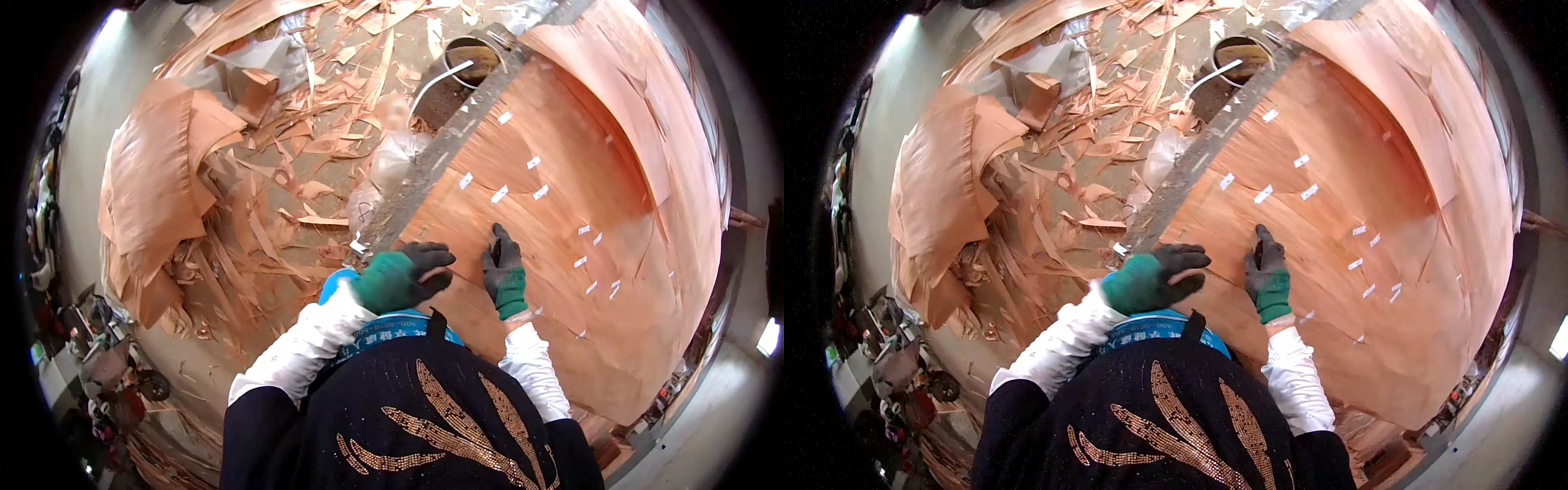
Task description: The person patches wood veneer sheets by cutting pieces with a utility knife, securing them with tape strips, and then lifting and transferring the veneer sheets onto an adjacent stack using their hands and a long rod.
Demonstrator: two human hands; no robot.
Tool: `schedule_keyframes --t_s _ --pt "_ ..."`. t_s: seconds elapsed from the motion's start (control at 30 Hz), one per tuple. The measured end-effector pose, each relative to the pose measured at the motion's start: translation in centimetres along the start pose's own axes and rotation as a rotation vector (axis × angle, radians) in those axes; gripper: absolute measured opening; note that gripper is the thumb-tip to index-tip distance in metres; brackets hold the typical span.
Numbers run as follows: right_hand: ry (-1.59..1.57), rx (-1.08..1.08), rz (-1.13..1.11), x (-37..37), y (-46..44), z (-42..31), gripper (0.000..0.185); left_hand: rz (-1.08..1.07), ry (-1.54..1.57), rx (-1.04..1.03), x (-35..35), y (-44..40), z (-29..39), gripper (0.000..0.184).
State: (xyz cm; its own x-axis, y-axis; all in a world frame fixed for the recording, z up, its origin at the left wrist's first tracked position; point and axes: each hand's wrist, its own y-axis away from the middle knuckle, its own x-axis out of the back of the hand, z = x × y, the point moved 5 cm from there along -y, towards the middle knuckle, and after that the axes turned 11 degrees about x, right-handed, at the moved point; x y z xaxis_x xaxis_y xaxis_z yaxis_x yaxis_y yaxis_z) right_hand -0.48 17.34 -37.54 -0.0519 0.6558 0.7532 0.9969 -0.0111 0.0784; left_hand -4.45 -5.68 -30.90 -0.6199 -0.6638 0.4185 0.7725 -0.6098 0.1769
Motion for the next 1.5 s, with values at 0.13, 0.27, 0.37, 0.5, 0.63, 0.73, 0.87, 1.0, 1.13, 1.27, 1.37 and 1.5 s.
schedule_keyframes --t_s 0.13,0.27,0.37,0.5,0.63,0.73,0.87,1.0,1.13,1.27,1.37,1.5 --pt "0.019 -0.084 -0.061 -0.4 -0.3 -0.3 0.054 0.325 0.494 0.476 9.1 3.0 -10.0 0.026" --pt "-0.002 -0.135 -0.081 -1.5 0.1 2.4 0.054 0.101 0.43 0.632 8.4 3.2 -19.9 0.055" --pt "-0.033 -0.136 -0.093 -1.7 -0.1 2.8 0.054 -0.066 0.438 0.622 4.6 1.2 -22.8 0.058" --pt "0.096 -0.081 -0.1 -0.9 -0.7 0.2 0.054 -0.207 0.263 0.604 0.2 -0.7 -27.1 0.07" --pt "-0.029 -0.153 -0.093 -1.2 -0.3 1.4 0.053 -0.288 0.247 0.598 3.3 0.0 -24.6 0.074" --pt "0.019 -0.114 -0.085 -1.1 -0.5 1.4 0.054 -0.411 0.336 0.737 5.7 1.1 -23.9 0.065" --pt "-0.026 -0.152 -0.087 -1.2 -0.4 1.5 0.057 -0.566 0.146 0.559 7.9 2.4 -21.3 0.039" --pt "-0.086 0.012 0.002 -1.4 0.0 2.1 0.058 -0.585 0.29 0.726 9.7 5.2 -18.4 0.023" --pt "-0.107 -0.016 0.01 -0.5 -0.7 0.2 0.053 -0.376 0.405 0.938 11.5 6.7 -13.2 0.024" --pt "-0.221 -0.092 0.008 -1.2 0.9 -1.1 0.048 -0.144 0.547 0.938 9.3 6.1 -7.3 0.027" --pt "0.002 0.19 0.028 -1.4 1.5 -3.7 0.045 -0.143 0.674 0.806 5.0 3.9 -5.9 0.034" --pt "-0.013 0.204 -0.006 -1.6 1.3 -6.0 0.042 -0.134 0.763 0.786 0.5 -0.2 -5.5 0.045"
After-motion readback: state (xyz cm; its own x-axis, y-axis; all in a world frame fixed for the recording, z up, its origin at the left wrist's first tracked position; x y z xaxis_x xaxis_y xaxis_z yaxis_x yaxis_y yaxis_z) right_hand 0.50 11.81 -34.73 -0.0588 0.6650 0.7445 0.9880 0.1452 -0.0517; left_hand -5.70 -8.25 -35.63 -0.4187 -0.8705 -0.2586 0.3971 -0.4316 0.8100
